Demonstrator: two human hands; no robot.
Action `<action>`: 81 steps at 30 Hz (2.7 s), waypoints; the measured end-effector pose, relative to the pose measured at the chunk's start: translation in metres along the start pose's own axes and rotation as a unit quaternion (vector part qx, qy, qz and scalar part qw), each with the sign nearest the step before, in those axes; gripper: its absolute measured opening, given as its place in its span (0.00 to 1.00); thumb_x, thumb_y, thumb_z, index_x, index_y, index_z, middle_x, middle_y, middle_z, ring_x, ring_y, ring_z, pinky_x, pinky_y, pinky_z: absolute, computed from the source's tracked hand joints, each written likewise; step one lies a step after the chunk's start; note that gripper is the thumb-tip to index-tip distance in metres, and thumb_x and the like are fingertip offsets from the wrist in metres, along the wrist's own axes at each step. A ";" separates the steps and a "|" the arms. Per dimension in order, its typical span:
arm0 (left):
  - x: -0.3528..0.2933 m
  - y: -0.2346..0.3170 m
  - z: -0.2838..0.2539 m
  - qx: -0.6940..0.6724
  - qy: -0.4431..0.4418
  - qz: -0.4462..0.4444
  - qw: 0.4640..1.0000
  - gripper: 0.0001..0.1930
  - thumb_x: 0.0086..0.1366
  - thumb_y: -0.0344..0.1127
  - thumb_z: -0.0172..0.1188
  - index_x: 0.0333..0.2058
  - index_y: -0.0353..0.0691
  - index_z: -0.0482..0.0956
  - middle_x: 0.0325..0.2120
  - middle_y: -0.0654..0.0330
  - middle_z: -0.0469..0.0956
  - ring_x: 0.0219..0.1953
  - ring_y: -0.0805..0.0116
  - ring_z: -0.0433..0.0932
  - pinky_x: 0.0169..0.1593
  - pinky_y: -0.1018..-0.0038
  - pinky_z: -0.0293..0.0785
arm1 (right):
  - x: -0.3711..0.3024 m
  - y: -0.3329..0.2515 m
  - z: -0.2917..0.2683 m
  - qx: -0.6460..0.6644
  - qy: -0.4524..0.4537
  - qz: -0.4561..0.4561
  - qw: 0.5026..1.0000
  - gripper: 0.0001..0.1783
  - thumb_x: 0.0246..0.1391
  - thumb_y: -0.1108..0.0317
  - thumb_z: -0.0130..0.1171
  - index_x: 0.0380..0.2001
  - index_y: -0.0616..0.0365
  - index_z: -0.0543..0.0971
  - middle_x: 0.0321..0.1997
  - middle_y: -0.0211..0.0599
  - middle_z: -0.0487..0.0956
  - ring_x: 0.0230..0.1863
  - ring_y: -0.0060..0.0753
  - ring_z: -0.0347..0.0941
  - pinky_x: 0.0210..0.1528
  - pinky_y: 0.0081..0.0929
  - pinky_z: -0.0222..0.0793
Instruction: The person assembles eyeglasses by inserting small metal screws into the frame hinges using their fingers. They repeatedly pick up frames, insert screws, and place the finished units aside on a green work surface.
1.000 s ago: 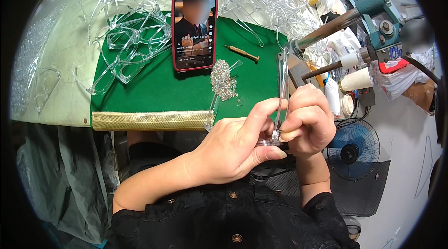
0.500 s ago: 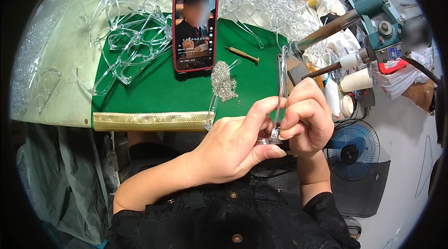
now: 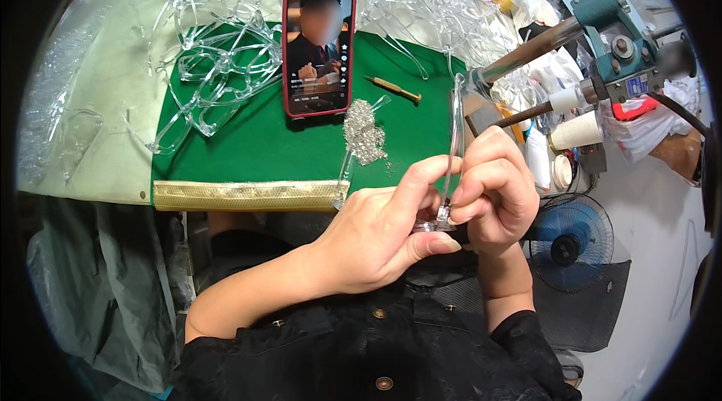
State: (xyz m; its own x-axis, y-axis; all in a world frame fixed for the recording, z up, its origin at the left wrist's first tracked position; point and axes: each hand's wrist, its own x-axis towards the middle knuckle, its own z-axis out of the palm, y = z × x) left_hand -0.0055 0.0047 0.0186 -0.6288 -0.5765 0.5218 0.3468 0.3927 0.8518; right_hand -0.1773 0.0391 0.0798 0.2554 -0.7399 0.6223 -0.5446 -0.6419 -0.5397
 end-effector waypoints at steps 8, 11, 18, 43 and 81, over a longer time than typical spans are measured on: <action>-0.002 0.002 -0.010 -0.025 -0.035 -0.051 0.998 0.41 0.64 0.58 0.55 0.63 0.33 0.49 0.33 0.52 0.78 0.32 0.65 0.78 0.41 0.73 0.73 | -0.012 0.006 -0.001 0.012 0.069 0.027 0.997 0.10 0.49 0.66 0.66 0.28 0.61 0.77 0.28 0.35 0.73 0.29 0.29 0.69 0.31 0.22 0.63; -0.006 0.000 -0.011 -0.047 -0.018 -0.044 0.998 0.43 0.64 0.59 0.54 0.63 0.33 0.47 0.31 0.52 0.76 0.31 0.68 0.76 0.39 0.75 0.72 | -0.038 0.027 0.003 -0.068 -0.013 0.159 0.985 0.12 0.48 0.75 0.61 0.39 0.60 0.80 0.30 0.37 0.73 0.30 0.33 0.71 0.31 0.26 0.67; -0.008 0.008 -0.018 -0.087 0.051 -0.088 0.991 0.50 0.58 0.70 0.51 0.63 0.33 0.46 0.31 0.51 0.77 0.31 0.70 0.76 0.34 0.79 0.70 | -0.084 0.047 0.016 -0.246 -0.130 0.114 0.954 0.23 0.45 0.63 0.63 0.49 0.51 0.79 0.37 0.36 0.70 0.39 0.41 0.67 0.44 0.37 0.64; 0.000 0.033 -0.027 -0.009 0.217 -0.128 0.968 0.56 0.52 0.80 0.43 0.63 0.35 0.47 0.25 0.56 0.78 0.26 0.71 0.78 0.21 0.86 0.61 | -0.054 0.056 0.051 -0.134 -0.048 0.223 0.964 0.08 0.45 0.73 0.65 0.25 0.60 0.74 0.27 0.37 0.72 0.30 0.40 0.72 0.31 0.34 0.68; -0.004 -0.007 0.008 -0.037 -0.012 -0.019 0.999 0.39 0.63 0.51 0.59 0.62 0.33 0.52 0.38 0.47 0.79 0.40 0.51 0.81 0.43 0.67 0.75 | -0.016 0.003 0.010 0.005 0.045 -0.010 0.999 0.15 0.52 0.56 0.63 0.25 0.56 0.75 0.28 0.31 0.71 0.28 0.29 0.66 0.30 0.23 0.62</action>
State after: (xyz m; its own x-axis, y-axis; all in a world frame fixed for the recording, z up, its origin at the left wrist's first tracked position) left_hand -0.0109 0.0097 0.0099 -0.6580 -0.5727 0.4889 0.3729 0.3163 0.8723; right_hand -0.1754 0.0473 0.0626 0.1939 -0.7058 0.6813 -0.5311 -0.6595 -0.5320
